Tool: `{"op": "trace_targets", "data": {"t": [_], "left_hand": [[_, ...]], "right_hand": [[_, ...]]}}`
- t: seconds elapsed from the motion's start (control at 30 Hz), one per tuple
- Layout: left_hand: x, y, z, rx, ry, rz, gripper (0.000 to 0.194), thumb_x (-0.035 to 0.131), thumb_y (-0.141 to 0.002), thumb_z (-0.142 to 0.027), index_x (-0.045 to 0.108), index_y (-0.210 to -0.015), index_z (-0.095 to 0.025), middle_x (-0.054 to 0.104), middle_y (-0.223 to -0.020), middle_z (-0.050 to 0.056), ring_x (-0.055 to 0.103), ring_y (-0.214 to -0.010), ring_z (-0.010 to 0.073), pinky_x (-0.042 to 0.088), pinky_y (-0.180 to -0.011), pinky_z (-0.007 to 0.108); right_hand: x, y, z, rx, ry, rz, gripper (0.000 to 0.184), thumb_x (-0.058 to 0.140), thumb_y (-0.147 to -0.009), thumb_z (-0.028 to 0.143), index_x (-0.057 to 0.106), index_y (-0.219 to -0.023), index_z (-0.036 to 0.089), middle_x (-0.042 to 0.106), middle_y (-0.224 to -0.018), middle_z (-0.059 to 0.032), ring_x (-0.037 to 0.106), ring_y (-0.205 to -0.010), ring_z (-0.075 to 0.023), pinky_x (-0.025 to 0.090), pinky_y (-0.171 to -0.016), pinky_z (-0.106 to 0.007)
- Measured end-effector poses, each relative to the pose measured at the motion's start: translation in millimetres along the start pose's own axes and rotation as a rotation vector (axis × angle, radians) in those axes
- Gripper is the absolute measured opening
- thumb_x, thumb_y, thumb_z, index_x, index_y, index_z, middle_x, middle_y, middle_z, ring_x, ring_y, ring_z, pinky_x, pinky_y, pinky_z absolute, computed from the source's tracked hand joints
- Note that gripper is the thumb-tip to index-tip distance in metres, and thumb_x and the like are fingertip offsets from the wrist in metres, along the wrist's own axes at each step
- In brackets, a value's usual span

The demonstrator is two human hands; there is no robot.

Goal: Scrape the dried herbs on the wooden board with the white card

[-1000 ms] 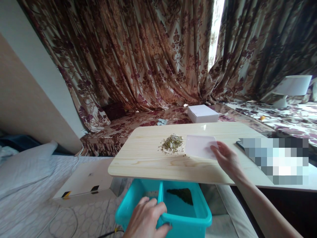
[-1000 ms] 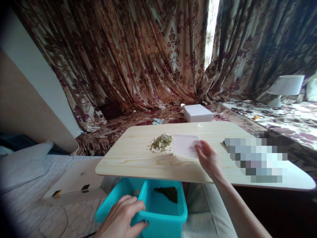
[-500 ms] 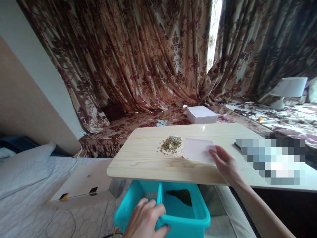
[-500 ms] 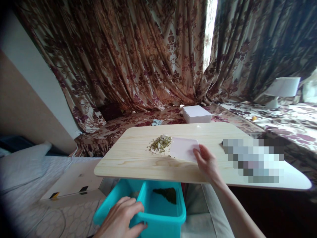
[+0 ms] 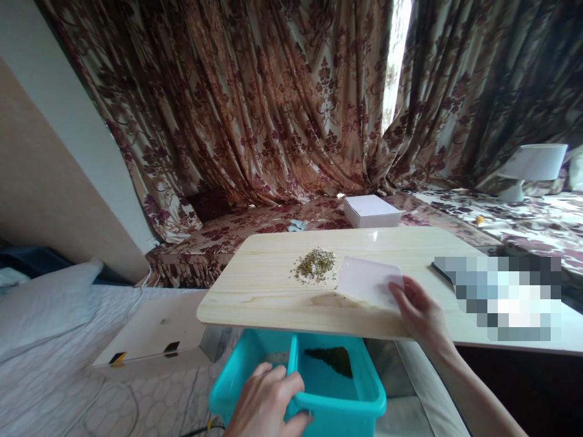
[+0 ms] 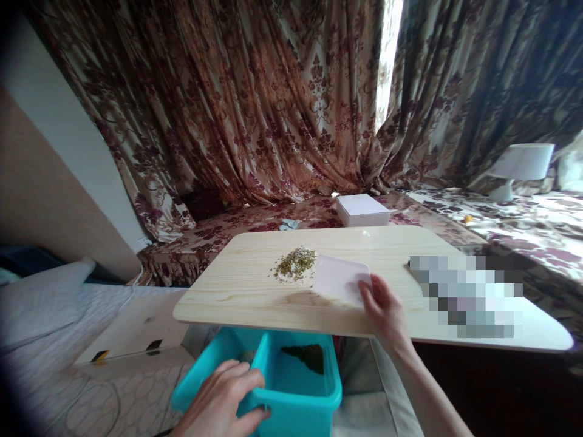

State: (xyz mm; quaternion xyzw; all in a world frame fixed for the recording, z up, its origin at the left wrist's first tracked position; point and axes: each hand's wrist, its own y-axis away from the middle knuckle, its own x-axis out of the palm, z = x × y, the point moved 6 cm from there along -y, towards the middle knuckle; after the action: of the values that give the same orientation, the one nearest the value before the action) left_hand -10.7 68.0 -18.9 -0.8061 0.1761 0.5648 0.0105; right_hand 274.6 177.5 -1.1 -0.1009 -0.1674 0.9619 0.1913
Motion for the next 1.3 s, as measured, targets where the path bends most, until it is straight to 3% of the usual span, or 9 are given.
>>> {"op": "trace_targets", "data": {"t": [0.43,1.03,1.2,1.3], "left_hand": [[2.2,2,2,0.026,0.022,-0.066,0.009,0.066,-0.076,-0.026,0.061,-0.084,-0.025,0.059,-0.085,-0.001,0.049,-0.091,0.0219,0.034,-0.08,0.029],[0.3,2,0,0.058,0.069,-0.1,0.011,0.068,-0.075,-0.026,0.061,-0.084,-0.025,0.058,-0.084,-0.002,0.049,-0.091,0.0216,0.033,-0.08,0.028],[-2.3,3,-2,0.06,0.076,-0.108,0.012,0.068,-0.076,-0.028,0.061,-0.085,-0.025,0.059,-0.086,-0.002,0.048,-0.093,0.0215,0.033,-0.08,0.028],[-3.0,0,-7,0.051,0.052,-0.073,0.012,0.069,-0.075,-0.029,0.062,-0.084,-0.026,0.059,-0.086,-0.002,0.049,-0.094,0.0211,0.033,-0.081,0.028]], "right_hand": [[15,-15,-2,0.019,-0.055,0.067,0.032,0.062,-0.069,0.047,0.061,-0.085,0.019,0.071,-0.075,-0.0055,0.066,-0.07,-0.0203,0.051,-0.062,-0.028],[15,18,19,0.038,-0.027,0.174,0.034,0.064,-0.068,0.049,0.066,-0.081,0.018,0.071,-0.077,-0.0064,0.065,-0.073,-0.0208,0.053,-0.064,-0.027],[13,38,24,0.108,-0.104,0.281,0.037,0.07,-0.063,0.052,0.068,-0.079,0.019,0.071,-0.075,-0.0063,0.065,-0.068,-0.0204,0.055,-0.061,-0.027],[4,28,22,0.127,-0.144,0.238,0.039,0.073,-0.059,0.051,0.069,-0.081,0.019,0.071,-0.076,-0.0063,0.065,-0.071,-0.0212,0.055,-0.063,-0.028]]}}
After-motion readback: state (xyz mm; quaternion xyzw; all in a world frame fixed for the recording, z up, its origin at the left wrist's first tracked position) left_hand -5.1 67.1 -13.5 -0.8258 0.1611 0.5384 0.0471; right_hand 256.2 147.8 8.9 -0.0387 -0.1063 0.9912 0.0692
